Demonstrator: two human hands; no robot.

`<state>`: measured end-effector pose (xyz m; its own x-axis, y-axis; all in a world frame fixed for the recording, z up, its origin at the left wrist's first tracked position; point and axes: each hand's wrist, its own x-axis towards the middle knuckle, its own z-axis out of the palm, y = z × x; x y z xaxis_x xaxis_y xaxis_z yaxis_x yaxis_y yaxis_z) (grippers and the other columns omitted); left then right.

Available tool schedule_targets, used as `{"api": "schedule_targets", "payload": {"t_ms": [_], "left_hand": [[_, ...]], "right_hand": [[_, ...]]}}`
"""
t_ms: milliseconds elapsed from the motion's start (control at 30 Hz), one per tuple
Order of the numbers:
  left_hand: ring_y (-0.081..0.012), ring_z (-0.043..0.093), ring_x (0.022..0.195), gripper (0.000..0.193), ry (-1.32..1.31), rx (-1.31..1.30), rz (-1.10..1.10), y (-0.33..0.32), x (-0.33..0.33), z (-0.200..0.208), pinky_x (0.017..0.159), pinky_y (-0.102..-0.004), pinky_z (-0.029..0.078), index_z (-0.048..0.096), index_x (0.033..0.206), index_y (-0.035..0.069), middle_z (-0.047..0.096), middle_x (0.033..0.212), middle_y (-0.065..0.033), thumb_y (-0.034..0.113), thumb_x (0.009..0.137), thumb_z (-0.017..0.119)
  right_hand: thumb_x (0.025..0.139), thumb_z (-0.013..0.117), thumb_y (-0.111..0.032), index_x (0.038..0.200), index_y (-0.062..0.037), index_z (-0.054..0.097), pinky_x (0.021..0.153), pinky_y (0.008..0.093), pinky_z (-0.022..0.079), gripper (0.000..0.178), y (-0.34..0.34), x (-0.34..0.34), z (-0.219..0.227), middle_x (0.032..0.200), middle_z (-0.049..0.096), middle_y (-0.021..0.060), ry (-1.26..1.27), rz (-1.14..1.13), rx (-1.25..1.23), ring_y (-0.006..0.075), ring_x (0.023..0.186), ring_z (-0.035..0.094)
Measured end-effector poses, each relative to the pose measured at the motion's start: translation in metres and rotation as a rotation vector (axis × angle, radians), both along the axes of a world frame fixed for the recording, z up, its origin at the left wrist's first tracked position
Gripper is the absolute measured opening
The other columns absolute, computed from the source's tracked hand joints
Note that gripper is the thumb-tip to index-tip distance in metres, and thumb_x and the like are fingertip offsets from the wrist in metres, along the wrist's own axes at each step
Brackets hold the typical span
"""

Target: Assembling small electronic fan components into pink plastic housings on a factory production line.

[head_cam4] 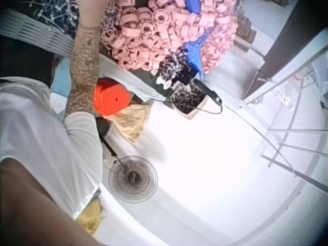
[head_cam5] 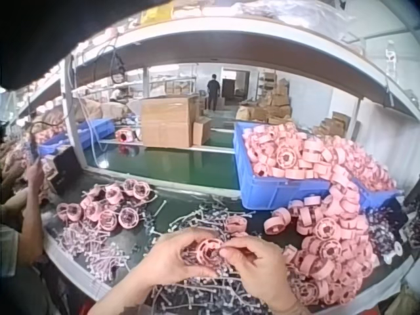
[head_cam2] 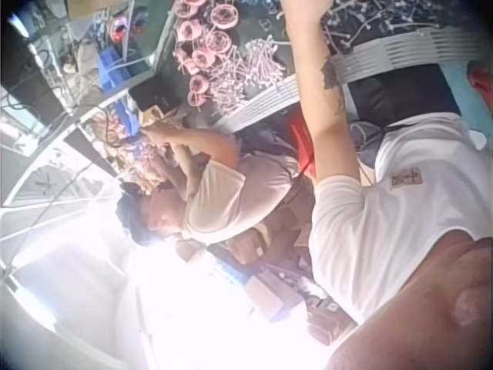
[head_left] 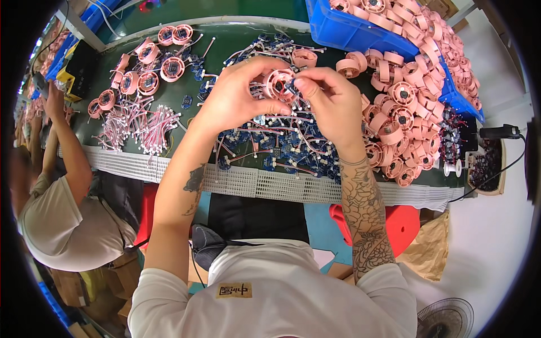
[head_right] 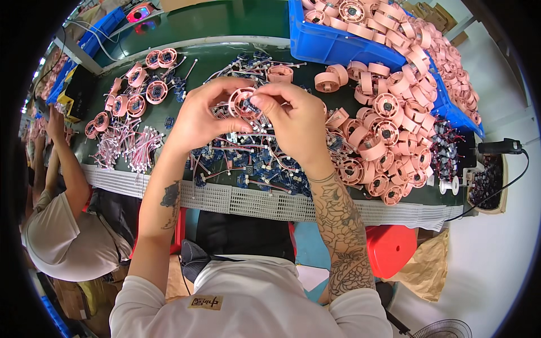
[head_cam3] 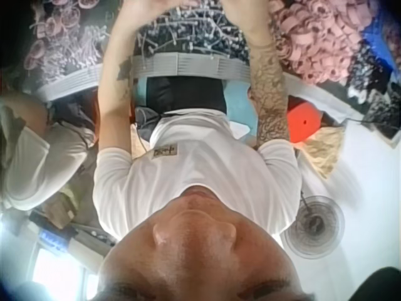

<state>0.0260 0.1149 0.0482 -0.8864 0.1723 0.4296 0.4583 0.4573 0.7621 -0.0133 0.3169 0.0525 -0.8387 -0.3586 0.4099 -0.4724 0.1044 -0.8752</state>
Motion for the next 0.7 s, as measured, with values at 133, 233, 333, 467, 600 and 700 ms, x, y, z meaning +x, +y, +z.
{"api": "schedule_targets", "payload": {"t_ms": [133,233,333,467,600,700], "left_hand": [[-0.0232,0.071,0.1,0.07,0.091,0.068,0.006,0.001,-0.004,-0.007,0.089,-0.0344,0.058,0.063,0.119,0.002,0.07,0.115,-0.0116,0.026,0.061,0.094],[-0.0232,0.071,0.1,0.07,0.157,0.13,0.042,0.005,-0.002,-0.006,0.089,-0.0338,0.058,0.062,0.121,0.002,0.071,0.113,-0.0114,0.022,0.062,0.094],[-0.0226,0.071,0.101,0.071,0.168,0.153,0.078,0.007,-0.002,-0.004,0.089,-0.0332,0.059,0.062,0.122,0.003,0.071,0.112,-0.0112,0.019,0.061,0.094],[-0.0222,0.071,0.099,0.071,0.209,0.119,0.064,0.005,-0.004,-0.006,0.085,-0.0328,0.059,0.063,0.122,0.004,0.072,0.111,-0.0108,0.019,0.06,0.094],[-0.0228,0.071,0.096,0.07,0.226,0.116,0.066,0.004,-0.004,-0.006,0.082,-0.0327,0.059,0.064,0.121,0.005,0.072,0.11,-0.0102,0.02,0.06,0.094],[-0.0233,0.071,0.096,0.069,0.219,0.099,0.088,0.006,-0.002,-0.005,0.082,-0.0327,0.058,0.065,0.12,0.005,0.072,0.11,-0.0099,0.021,0.06,0.094]], "right_hand": [[0.091,0.073,-0.013,0.101,0.0026,0.07,0.067,0.0231,0.052,0.018,-0.001,-0.002,0.0,0.08,0.07,0.003,-0.175,0.001,-0.107,0.0096,0.073,0.066],[0.09,0.074,-0.011,0.101,0.0033,0.069,0.067,0.0218,0.052,0.019,-0.001,-0.003,0.002,0.083,0.07,0.0027,-0.3,0.027,-0.059,0.0089,0.073,0.066],[0.089,0.075,-0.011,0.101,0.0016,0.07,0.066,0.0223,0.052,0.018,-0.005,-0.002,-0.006,0.084,0.071,0.0026,-0.332,0.071,-0.112,0.009,0.074,0.066],[0.086,0.077,-0.01,0.101,-0.0017,0.072,0.065,0.0231,0.051,0.018,-0.007,0.0,-0.009,0.087,0.071,0.0038,-0.067,0.022,-0.073,0.0101,0.075,0.066],[0.082,0.08,-0.01,0.098,-0.0045,0.073,0.064,0.0235,0.049,0.018,-0.006,-0.005,-0.006,0.097,0.068,0.0052,0.211,-0.061,0.085,0.0114,0.079,0.064],[0.081,0.081,-0.011,0.098,-0.0066,0.073,0.062,0.0232,0.048,0.019,-0.003,-0.009,-0.01,0.103,0.065,0.0054,0.179,-0.038,0.094,0.0125,0.083,0.063]]}}
